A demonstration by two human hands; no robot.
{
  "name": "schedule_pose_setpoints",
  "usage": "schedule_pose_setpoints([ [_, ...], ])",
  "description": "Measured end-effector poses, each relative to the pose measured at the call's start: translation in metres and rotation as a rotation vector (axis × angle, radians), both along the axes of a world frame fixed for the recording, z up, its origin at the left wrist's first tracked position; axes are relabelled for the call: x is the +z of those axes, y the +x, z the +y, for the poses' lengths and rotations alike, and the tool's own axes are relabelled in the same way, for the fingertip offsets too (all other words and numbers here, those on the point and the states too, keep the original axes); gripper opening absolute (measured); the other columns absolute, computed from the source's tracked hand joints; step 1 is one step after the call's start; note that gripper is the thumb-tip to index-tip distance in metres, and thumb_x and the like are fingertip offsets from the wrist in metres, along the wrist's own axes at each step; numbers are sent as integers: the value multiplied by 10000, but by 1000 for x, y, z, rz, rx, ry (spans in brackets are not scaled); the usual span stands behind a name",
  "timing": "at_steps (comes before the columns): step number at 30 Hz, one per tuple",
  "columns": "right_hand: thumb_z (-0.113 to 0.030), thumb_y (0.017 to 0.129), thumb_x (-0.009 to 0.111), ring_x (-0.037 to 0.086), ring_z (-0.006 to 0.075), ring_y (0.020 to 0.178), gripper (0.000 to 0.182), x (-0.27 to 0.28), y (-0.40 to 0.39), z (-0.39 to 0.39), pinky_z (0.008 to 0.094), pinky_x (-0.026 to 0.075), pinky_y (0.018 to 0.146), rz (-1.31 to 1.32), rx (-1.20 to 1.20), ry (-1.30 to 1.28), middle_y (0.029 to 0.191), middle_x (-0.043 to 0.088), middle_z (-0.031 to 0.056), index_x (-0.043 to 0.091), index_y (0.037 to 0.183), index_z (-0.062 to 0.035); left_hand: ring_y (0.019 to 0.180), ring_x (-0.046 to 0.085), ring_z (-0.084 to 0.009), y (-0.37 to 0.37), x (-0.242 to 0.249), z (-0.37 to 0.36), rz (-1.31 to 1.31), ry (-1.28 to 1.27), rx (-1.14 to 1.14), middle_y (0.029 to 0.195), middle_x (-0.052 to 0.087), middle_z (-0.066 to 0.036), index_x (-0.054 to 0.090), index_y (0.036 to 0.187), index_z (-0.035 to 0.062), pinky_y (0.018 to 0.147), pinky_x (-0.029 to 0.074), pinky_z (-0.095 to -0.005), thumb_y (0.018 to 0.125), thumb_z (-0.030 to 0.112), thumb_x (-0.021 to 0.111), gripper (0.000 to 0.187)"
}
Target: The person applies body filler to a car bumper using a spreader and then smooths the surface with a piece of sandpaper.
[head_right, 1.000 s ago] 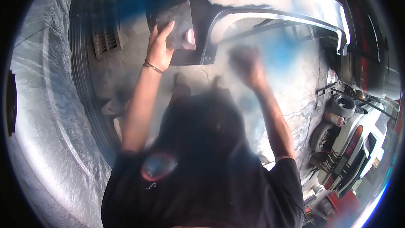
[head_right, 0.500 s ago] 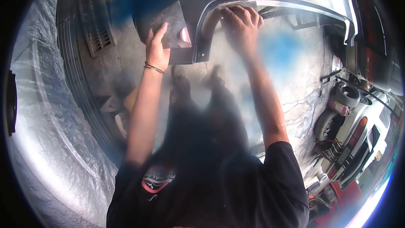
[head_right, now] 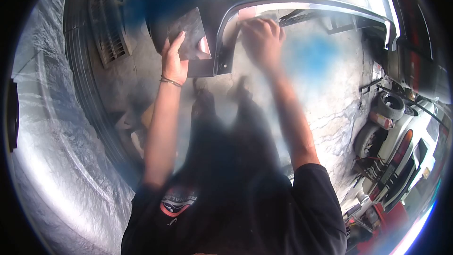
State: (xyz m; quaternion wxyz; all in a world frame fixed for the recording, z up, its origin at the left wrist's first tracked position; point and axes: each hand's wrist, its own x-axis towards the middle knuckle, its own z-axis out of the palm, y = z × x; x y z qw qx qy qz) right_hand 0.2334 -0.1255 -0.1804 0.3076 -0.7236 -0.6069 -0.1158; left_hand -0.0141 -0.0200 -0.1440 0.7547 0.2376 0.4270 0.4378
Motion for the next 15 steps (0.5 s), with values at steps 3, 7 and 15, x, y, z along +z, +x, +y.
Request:
schedule_pose_setpoints([
  [3, -253, 875, 852, 615, 278, 1255, 356, 7, -4, -15, 517, 439, 1097, 29, -18, -52, 1299, 741, -36, 836, 1229, -284, 1200, 679, -172, -1, -3, 2, 9, 11, 6, 1291, 733, -37, 726, 1314, 73, 1025, 546, -342, 1012, 169, 784, 322],
  [7, -173, 842, 807, 616, 251, 1256, 375, 17, 7, 3, 465, 444, 1079, -28, -77, 66, 1234, 712, -69, 816, 1198, -292, 1219, 668, -178, -1, 0, 2, 33, 7, -8, 1314, 717, -43, 704, 1339, 68, 1037, 541, -348, 1014, 178, 778, 351],
  [15, -193, 870, 850, 623, 266, 1294, 340, 13, 20, 24, 479, 416, 1104, 50, -67, 180, 1261, 727, -32, 829, 1202, -267, 1237, 655, -184, -3, -2, 3, 35, 25, -33, 1329, 703, -53, 683, 1364, 55, 1056, 528, -350, 1023, 187, 766, 375],
])
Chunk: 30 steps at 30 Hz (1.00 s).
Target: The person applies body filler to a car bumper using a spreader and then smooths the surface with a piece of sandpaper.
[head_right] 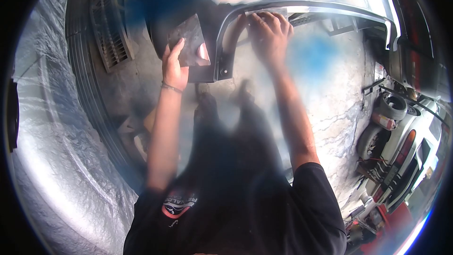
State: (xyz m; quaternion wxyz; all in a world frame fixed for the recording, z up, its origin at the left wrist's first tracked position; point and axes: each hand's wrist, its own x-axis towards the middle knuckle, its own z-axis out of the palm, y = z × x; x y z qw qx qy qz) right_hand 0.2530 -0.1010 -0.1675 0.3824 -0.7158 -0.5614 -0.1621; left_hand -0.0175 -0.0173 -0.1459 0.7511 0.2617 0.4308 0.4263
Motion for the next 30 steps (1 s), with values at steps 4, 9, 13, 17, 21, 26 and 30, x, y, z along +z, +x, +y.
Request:
schedule_pose_setpoints([
  [4, -207, 872, 858, 637, 272, 1277, 328, -9, 4, 1, 490, 432, 1092, -27, 1, -1, 1264, 730, -22, 831, 1197, -245, 1227, 660, -182, 1, 0, 1, 5, -7, 0, 1333, 702, -51, 686, 1362, 60, 1052, 527, -347, 1027, 178, 760, 363],
  [9, -217, 873, 859, 633, 277, 1285, 325, -13, 9, 2, 500, 439, 1089, -22, 2, -2, 1261, 731, -14, 832, 1194, -251, 1213, 668, -184, 2, 6, 2, 18, -10, -1, 1322, 701, -48, 686, 1352, 59, 1046, 535, -349, 1030, 171, 757, 348],
  [13, -195, 882, 857, 635, 279, 1287, 314, -7, 9, -11, 491, 448, 1090, -9, 54, -79, 1276, 738, 5, 844, 1194, -233, 1206, 675, -185, 5, 11, 5, -34, -11, -8, 1302, 710, -45, 692, 1334, 57, 1044, 544, -353, 1035, 165, 754, 323],
  [17, -178, 888, 858, 636, 284, 1282, 337, -17, 7, -37, 480, 451, 1095, 52, 78, -133, 1288, 743, 28, 850, 1223, -213, 1207, 676, -184, 6, 10, 9, -31, -9, 0, 1309, 709, -49, 690, 1340, 58, 1046, 543, -352, 1039, 159, 746, 322],
  [21, -171, 891, 846, 622, 291, 1316, 354, -7, 5, -33, 504, 430, 1107, 75, 71, -101, 1291, 730, 22, 833, 1241, -221, 1209, 674, -183, 3, 6, 8, 23, -18, 16, 1307, 707, -51, 689, 1340, 58, 1044, 543, -346, 1041, 151, 742, 317],
  [26, -226, 897, 831, 583, 294, 1378, 375, 4, 8, -10, 589, 368, 1184, 36, 26, -105, 1302, 708, 4, 801, 1270, -243, 1203, 679, -183, 3, 7, 9, -13, -34, 5, 1297, 713, -53, 694, 1330, 55, 1039, 547, -346, 1041, 144, 741, 306],
  [30, -214, 884, 817, 602, 273, 1307, 350, -3, 7, -10, 533, 417, 1109, -17, 39, -111, 1315, 706, -24, 800, 1228, -274, 1200, 685, -195, 1, 5, 10, -2, -38, -30, 1301, 712, -61, 687, 1334, 48, 1043, 553, -361, 1042, 134, 734, 308],
])
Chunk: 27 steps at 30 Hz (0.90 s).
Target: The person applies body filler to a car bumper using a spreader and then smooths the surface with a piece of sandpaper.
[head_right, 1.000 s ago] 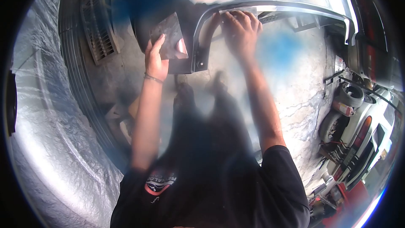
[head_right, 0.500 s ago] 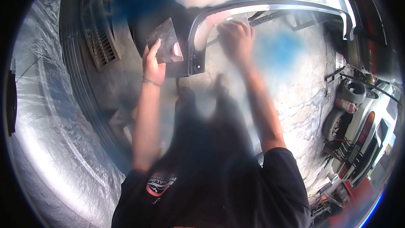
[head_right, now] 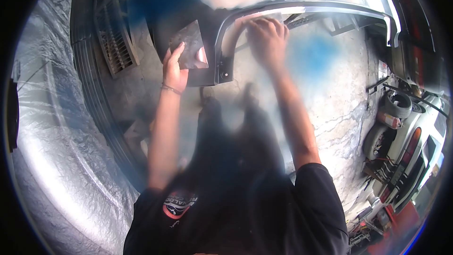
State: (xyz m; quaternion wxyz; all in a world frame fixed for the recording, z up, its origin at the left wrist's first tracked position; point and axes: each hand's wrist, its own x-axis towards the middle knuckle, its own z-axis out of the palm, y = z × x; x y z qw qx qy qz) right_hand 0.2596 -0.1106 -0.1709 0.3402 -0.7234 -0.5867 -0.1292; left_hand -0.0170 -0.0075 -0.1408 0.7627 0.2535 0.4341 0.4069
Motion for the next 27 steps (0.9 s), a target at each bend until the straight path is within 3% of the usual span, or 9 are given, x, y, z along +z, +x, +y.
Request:
schedule_pose_setpoints([
  [6, -192, 927, 810, 645, 280, 1239, 310, 0, -1, -27, 459, 461, 1083, 24, 22, -33, 1261, 757, 15, 835, 1234, -224, 1207, 689, -201, 2, 11, 2, -25, -27, -5, 1293, 719, -60, 687, 1340, 47, 1046, 561, -371, 1038, 128, 740, 317],
  [8, -202, 922, 819, 641, 275, 1258, 329, 23, -9, -20, 483, 454, 1100, 76, 47, 5, 1282, 748, 14, 834, 1249, -232, 1208, 690, -200, 1, 7, 1, -22, -24, 3, 1289, 723, -57, 692, 1338, 49, 1045, 563, -373, 1036, 126, 741, 315],
  [17, -231, 916, 833, 620, 277, 1305, 357, 17, -27, 6, 581, 387, 1179, -18, -34, 4, 1308, 730, 4, 834, 1272, -262, 1189, 694, -194, -3, -4, 4, -25, -39, -35, 1284, 733, -45, 720, 1325, 68, 1012, 573, -370, 1010, 134, 765, 324],
  [27, -218, 902, 817, 616, 282, 1286, 342, 11, -27, 12, 572, 411, 1148, 23, -11, 31, 1299, 729, -8, 839, 1239, -275, 1200, 683, -193, -5, 2, 6, 32, -33, -91, 1289, 725, -54, 708, 1330, 65, 997, 577, -366, 1006, 168, 764, 345],
])
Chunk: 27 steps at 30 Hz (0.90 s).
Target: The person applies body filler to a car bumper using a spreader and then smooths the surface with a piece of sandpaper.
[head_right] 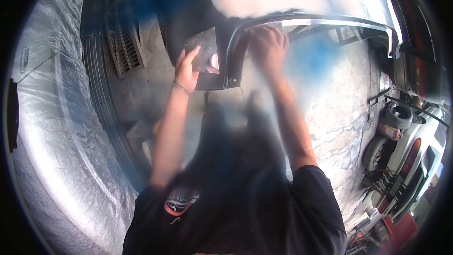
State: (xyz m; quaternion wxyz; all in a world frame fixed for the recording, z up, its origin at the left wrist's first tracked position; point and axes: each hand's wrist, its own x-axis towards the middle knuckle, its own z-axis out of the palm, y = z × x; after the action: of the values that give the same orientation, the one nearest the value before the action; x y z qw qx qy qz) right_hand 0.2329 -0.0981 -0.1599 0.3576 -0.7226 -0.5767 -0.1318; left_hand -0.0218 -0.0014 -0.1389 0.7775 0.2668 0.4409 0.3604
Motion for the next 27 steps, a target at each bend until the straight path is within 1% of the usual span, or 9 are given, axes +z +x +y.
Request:
schedule_pose_setpoints([
  [2, -199, 872, 820, 621, 281, 1263, 338, 0, -5, -3, 557, 424, 1132, 22, 18, -59, 1268, 734, -13, 846, 1202, -265, 1197, 684, -193, 1, 6, 1, 6, 2, -13, 1290, 724, -57, 705, 1333, 66, 991, 580, -368, 1002, 176, 767, 354],
  [3, -188, 851, 821, 620, 280, 1265, 313, -4, -9, -5, 540, 427, 1126, -8, 7, -72, 1238, 739, -13, 850, 1158, -247, 1195, 685, -194, 1, 10, 1, 17, 2, -24, 1290, 722, -58, 702, 1337, 68, 986, 581, -367, 1001, 187, 767, 362],
  [5, -173, 853, 812, 619, 272, 1267, 280, -3, -16, -13, 523, 426, 1115, 21, 48, -87, 1220, 742, -18, 851, 1123, -237, 1194, 685, -195, 1, 13, -2, 26, 5, -36, 1291, 721, -58, 699, 1341, 71, 981, 582, -367, 1000, 197, 768, 371],
  [7, -160, 848, 811, 620, 271, 1269, 281, -5, -23, -24, 515, 426, 1108, 21, 54, -131, 1221, 743, -21, 849, 1116, -236, 1185, 685, -188, 0, 13, -4, 54, 85, -33, 1281, 723, -50, 708, 1330, 78, 966, 581, -364, 996, 213, 771, 366],
  [11, -117, 829, 808, 618, 270, 1278, 305, 8, -25, -39, 496, 421, 1095, 61, 102, -215, 1226, 745, -26, 846, 1107, -236, 1179, 684, -176, -1, 10, -3, 61, 37, -34, 1269, 728, -40, 723, 1312, 89, 953, 579, -356, 990, 219, 775, 351],
  [14, -127, 877, 814, 615, 283, 1288, 301, 9, -10, -35, 486, 420, 1100, 46, 88, -165, 1255, 745, 5, 848, 1159, -226, 1168, 685, -165, -1, 8, -1, 22, 32, -51, 1252, 734, -31, 734, 1298, 96, 942, 578, -352, 984, 220, 781, 341],
  [16, -161, 927, 812, 619, 292, 1293, 314, 8, 4, -26, 489, 417, 1119, 40, 72, -73, 1283, 742, 36, 844, 1234, -218, 1147, 693, -159, 1, 8, -1, 83, -7, -33, 1233, 741, -24, 737, 1292, 103, 936, 578, -346, 985, 220, 781, 332],
  [19, -177, 915, 832, 621, 291, 1307, 342, 7, 17, -15, 504, 427, 1123, 1, 60, -28, 1276, 736, 34, 840, 1254, -217, 1125, 700, -157, 1, 5, -1, 9, 35, -40, 1214, 746, -18, 739, 1279, 111, 927, 578, -342, 985, 223, 780, 318],
  [27, -182, 892, 856, 637, 282, 1287, 352, 2, 18, -4, 488, 451, 1092, -12, 37, 11, 1286, 730, 22, 843, 1242, -213, 1115, 706, -159, 0, 11, -1, 48, 28, -47, 1209, 749, -30, 735, 1265, 94, 912, 578, -322, 990, 221, 776, 306],
])
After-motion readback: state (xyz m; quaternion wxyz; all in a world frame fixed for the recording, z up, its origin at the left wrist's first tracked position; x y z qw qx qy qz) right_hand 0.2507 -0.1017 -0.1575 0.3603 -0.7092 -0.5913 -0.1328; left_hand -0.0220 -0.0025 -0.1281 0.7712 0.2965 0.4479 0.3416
